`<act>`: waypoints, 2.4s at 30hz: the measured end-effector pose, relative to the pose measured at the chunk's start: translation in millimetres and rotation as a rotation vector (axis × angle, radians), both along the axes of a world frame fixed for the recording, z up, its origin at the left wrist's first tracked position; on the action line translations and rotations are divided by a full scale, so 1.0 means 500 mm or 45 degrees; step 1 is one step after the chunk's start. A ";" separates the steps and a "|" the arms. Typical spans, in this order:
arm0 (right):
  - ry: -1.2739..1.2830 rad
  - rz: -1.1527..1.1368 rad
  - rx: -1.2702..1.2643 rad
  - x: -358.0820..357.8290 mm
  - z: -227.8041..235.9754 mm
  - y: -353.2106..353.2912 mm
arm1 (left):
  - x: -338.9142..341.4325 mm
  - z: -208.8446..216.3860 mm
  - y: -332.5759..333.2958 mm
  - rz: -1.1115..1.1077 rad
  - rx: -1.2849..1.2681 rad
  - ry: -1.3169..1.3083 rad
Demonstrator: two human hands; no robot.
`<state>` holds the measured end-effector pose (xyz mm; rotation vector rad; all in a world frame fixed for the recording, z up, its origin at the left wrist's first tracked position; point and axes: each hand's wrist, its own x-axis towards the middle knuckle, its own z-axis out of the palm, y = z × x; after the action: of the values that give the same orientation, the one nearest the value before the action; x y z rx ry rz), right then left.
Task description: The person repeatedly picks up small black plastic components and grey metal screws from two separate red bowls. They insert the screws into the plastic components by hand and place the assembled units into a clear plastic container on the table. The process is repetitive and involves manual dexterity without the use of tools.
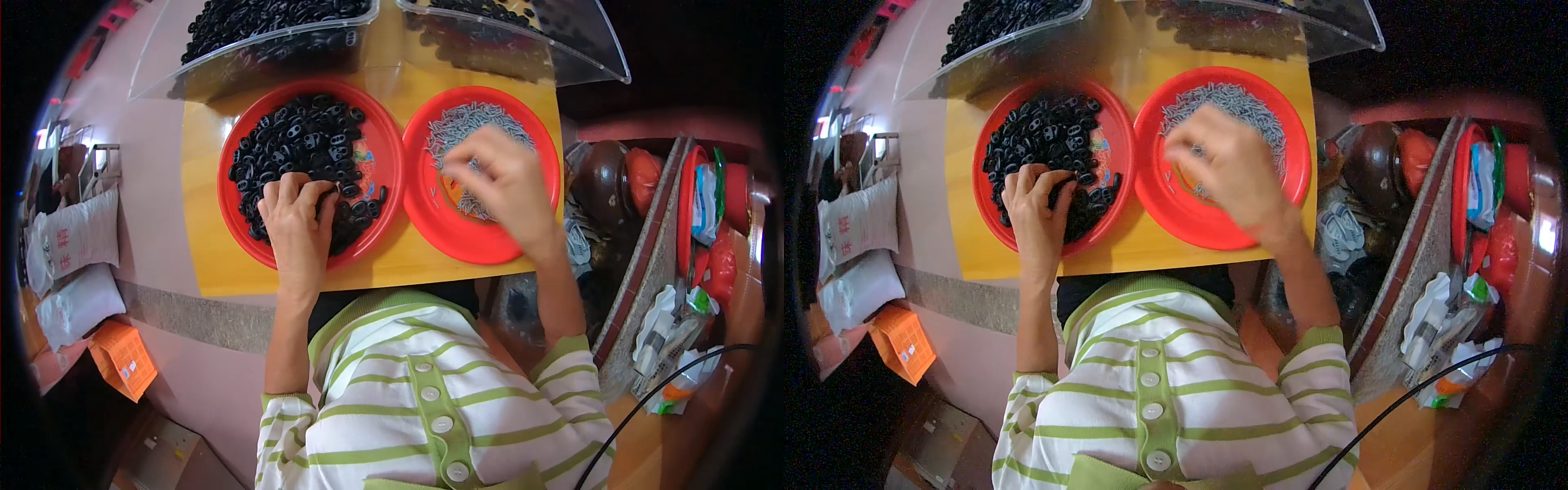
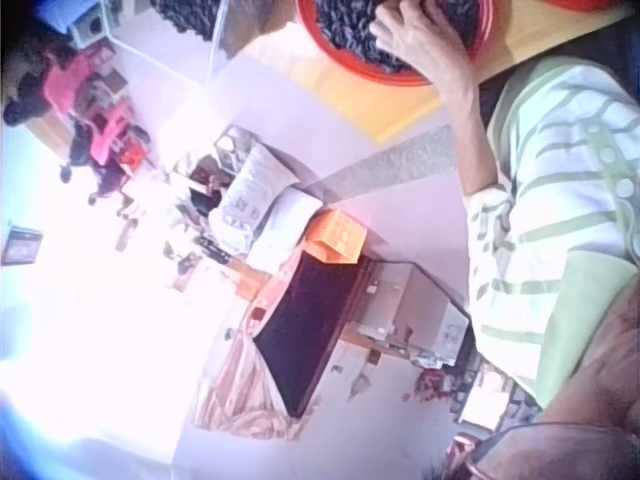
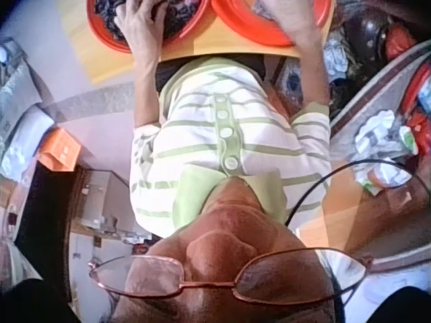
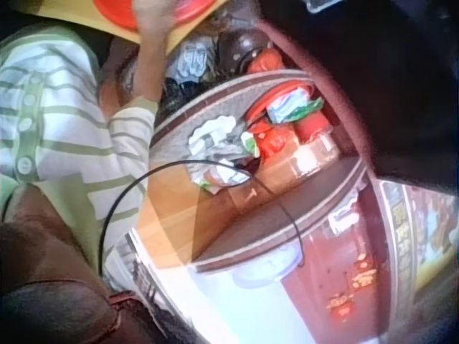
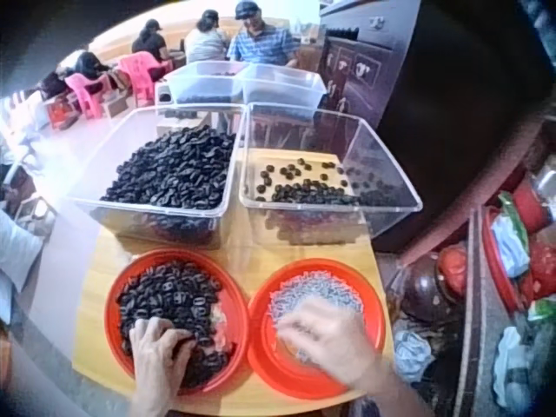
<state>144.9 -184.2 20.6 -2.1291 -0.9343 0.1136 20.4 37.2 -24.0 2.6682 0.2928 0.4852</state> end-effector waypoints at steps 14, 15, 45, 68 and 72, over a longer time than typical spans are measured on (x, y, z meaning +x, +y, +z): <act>-0.108 -0.202 -0.272 -0.109 -0.082 -0.008 | 0.005 0.015 0.013 -0.135 0.043 0.185; -0.152 -0.190 -0.288 -0.110 -0.081 -0.005 | 0.004 0.016 0.015 -0.140 0.047 0.191; 0.954 -0.155 0.806 -0.199 -0.062 0.022 | -0.092 0.016 -0.114 -0.043 -2.507 0.165; 0.670 -0.229 0.739 -0.218 -0.077 0.048 | -0.088 0.018 -0.132 0.026 -2.365 0.136; 0.745 -0.205 0.793 -0.219 -0.087 0.048 | -0.088 0.000 -0.129 0.039 -2.419 0.138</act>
<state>35.3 -160.0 -23.0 -1.4552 -0.3760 0.3020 -23.5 -27.2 -23.8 0.8210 0.4662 -0.0542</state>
